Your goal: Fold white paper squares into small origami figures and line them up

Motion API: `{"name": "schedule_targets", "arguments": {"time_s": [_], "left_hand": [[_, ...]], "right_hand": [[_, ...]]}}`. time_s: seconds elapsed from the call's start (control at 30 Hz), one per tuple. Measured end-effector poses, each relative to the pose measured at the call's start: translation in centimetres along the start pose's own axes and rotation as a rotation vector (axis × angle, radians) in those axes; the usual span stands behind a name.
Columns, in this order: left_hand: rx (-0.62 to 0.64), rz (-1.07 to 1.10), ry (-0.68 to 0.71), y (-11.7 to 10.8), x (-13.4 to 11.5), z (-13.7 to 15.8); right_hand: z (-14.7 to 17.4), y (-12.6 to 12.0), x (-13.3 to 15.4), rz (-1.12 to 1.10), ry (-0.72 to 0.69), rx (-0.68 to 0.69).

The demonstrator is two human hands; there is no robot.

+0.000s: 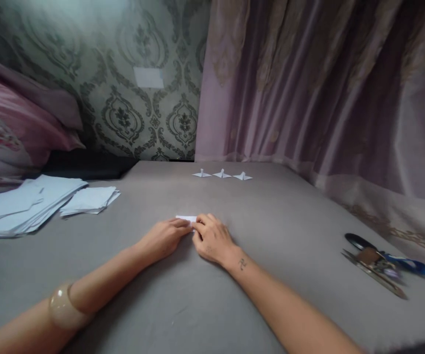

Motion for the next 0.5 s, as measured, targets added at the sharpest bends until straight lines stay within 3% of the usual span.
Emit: {"name": "schedule_targets", "arguments": {"time_s": [0.23,0.5], "left_hand": [[-0.085,0.026,-0.048,0.5,-0.2,0.8],[-0.091,-0.070,-0.271,0.6,0.2,2.7]], "right_hand": [[1.5,0.1,1.6,0.125,0.039,0.070],[2.2,0.5,1.7,0.087,0.129,0.100]]}}
Point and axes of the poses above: each hand's wrist, its own z-axis away from the middle knuckle, its own y-axis out of the palm, x = y × z, the point moved 6 cm from there along -z, towards the middle knuckle, and after that the axes turned 11 degrees about y, right-handed, at the moved point
